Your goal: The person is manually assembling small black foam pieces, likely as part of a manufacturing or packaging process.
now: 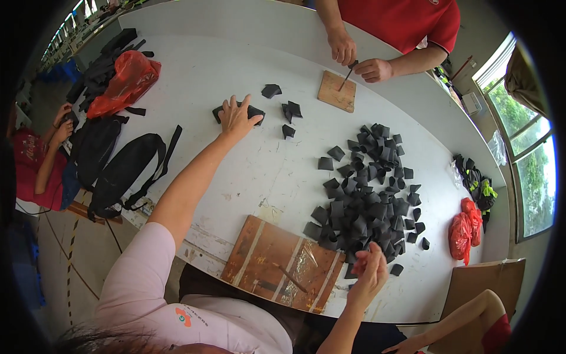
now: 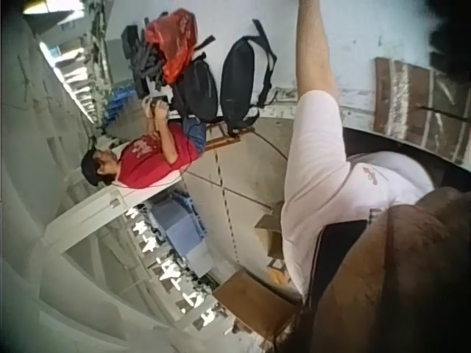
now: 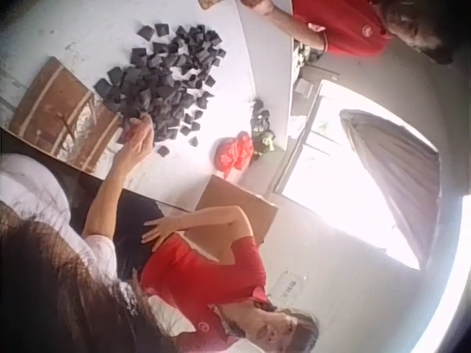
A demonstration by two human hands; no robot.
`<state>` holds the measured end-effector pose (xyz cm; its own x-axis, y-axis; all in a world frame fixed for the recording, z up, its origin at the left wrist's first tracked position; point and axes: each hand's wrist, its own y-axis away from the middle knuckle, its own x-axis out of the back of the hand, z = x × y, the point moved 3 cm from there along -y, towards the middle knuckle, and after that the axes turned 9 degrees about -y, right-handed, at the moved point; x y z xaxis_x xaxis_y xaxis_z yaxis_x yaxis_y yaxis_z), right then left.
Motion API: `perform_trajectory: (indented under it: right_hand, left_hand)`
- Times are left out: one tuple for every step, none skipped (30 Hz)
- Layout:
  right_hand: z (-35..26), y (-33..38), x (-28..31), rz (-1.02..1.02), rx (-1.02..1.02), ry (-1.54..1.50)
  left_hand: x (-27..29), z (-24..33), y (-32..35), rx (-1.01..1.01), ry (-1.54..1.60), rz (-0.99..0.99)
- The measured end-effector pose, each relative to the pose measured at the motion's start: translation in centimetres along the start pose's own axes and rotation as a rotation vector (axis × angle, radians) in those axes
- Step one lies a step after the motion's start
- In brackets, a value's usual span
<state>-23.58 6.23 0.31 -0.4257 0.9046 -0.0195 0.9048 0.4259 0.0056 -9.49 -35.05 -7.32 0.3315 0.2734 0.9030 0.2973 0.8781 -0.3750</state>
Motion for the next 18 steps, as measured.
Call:
perform_trajectory:
  right_hand:
    - [1.7,1.2,0.6,-0.032,-0.034,0.010]
    - [3.1,2.4,0.8,-0.058,-0.096,0.006]
    - [4.1,3.7,0.7,-0.039,-0.139,0.030]
    - [4.8,4.7,0.5,-0.051,-0.178,0.033]
    - [6.0,5.2,0.7,-0.078,-0.172,0.045]
    - [7.0,5.7,0.8,-0.106,-0.167,0.055]
    - [7.0,6.1,0.4,-0.132,-0.227,0.035]
    - [7.0,6.4,-0.1,-0.142,-0.291,0.017]
    - [7.0,6.7,-0.4,-0.156,-0.313,0.026]
    - [7.0,7.0,-0.7,-0.150,-0.333,0.023]
    - [7.0,7.3,-0.9,-0.177,-0.351,-0.007]
    - [7.2,7.4,-1.1,-0.208,-0.363,-0.040]
    - [7.4,7.7,-1.0,-0.250,-0.360,-0.071]
    - [7.3,8.1,-1.2,-0.229,-0.375,-0.062]
    - [7.0,8.4,-1.6,-0.239,-0.342,-0.013]
    - [6.6,8.9,-1.7,-0.259,-0.299,0.027]
    - [6.5,9.4,-1.5,-0.252,-0.233,0.121]
    - [6.4,10.1,-1.3,-0.249,-0.046,0.228]
  left_hand:
    - [-1.1,-0.2,-0.6,-0.007,0.011,-0.002]
    - [-2.6,-0.8,-0.9,-0.036,-0.053,-0.038]
    - [-3.8,-1.1,-0.8,-0.065,-0.122,-0.077]
    - [-4.1,-1.0,-0.3,-0.077,-0.123,-0.094]
    - [-4.2,-0.8,0.5,-0.159,-0.044,-0.035]
    - [-4.0,-0.7,1.5,-0.238,0.035,0.025]
    - [-3.2,-0.8,3.4,-0.287,0.103,0.144]
    - [-2.4,-0.1,5.4,-0.308,0.104,0.116]
    - [-1.2,0.3,7.4,-0.331,0.196,0.016]
    - [0.3,0.3,9.5,-0.339,0.277,-0.078]
    - [1.2,0.0,11.8,-0.352,0.368,-0.106]
    - [2.2,-0.2,13.6,-0.362,0.457,-0.128]
    - [3.5,0.0,15.3,-0.370,0.455,-0.140]
    - [4.8,0.3,16.7,-0.406,0.448,-0.069]
    - [6.2,0.5,17.9,-0.440,0.443,0.002]
    - [7.7,0.8,18.8,-0.446,0.447,-0.007]
    - [9.3,1.0,19.4,-0.408,0.462,0.027]
    - [10.7,1.3,20.1,-0.371,0.479,0.058]
